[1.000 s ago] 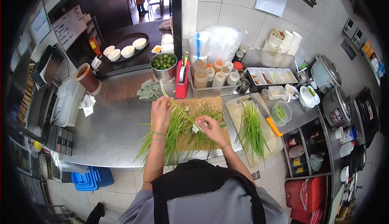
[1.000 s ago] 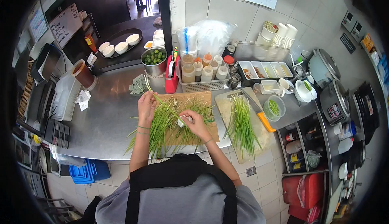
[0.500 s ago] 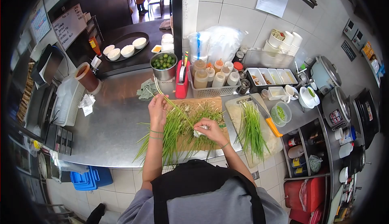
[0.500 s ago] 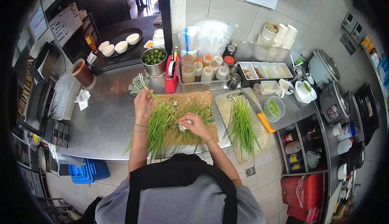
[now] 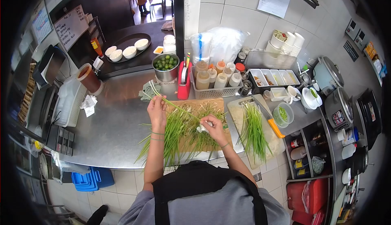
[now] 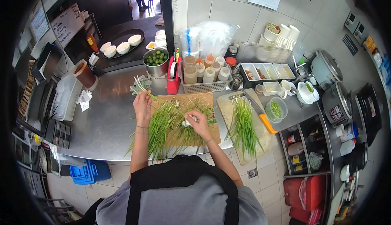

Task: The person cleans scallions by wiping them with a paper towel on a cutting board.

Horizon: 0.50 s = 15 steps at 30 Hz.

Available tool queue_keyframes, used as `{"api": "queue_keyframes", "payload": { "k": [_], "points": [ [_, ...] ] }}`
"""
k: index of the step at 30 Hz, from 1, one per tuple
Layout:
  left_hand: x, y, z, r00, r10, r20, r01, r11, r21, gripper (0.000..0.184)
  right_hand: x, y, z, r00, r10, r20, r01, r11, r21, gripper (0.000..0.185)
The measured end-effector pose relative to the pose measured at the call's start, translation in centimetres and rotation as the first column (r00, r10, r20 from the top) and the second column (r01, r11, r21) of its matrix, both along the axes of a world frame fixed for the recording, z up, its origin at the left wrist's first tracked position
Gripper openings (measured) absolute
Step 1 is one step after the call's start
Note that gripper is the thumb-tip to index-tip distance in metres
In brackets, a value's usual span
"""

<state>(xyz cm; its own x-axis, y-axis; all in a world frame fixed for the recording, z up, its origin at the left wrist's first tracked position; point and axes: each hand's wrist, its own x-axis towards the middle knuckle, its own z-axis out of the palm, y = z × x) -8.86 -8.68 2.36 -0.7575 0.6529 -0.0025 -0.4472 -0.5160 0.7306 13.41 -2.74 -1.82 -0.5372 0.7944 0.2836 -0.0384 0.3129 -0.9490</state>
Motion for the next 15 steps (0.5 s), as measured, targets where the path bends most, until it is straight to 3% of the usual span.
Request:
{"api": "queue_keyframes", "payload": {
  "k": [2,5,8,11,15],
  "points": [
    [-0.2,-0.1,-0.7,1.0,0.029,0.007,-0.029,0.999,0.015,0.004,-0.2,0.1,-0.8,0.99,-0.085,-0.112,0.073,0.992,-0.102,0.008],
    [-0.8,-0.3,-0.4,0.999,0.044,-0.031,-0.043,0.999,0.024,0.004,0.3,0.3,-1.2,0.977,-0.198,-0.072,0.193,0.978,-0.073,0.006],
    [-0.6,-0.4,0.3,0.998,-0.011,-0.057,0.01,1.0,-0.01,0.003,1.0,0.3,-0.5,0.975,-0.148,0.165,0.125,0.982,0.14,0.005],
    [-0.2,0.0,0.3,0.992,-0.033,-0.119,0.025,0.998,-0.066,0.003,0.6,0.2,1.5,0.945,-0.164,0.284,0.076,0.952,0.297,0.006],
    [0.7,0.6,-0.1,0.984,-0.056,-0.168,0.047,0.997,-0.056,0.002,-0.5,-0.3,2.7,0.959,-0.092,0.27,-0.037,0.899,0.437,0.009]
  ]
}}
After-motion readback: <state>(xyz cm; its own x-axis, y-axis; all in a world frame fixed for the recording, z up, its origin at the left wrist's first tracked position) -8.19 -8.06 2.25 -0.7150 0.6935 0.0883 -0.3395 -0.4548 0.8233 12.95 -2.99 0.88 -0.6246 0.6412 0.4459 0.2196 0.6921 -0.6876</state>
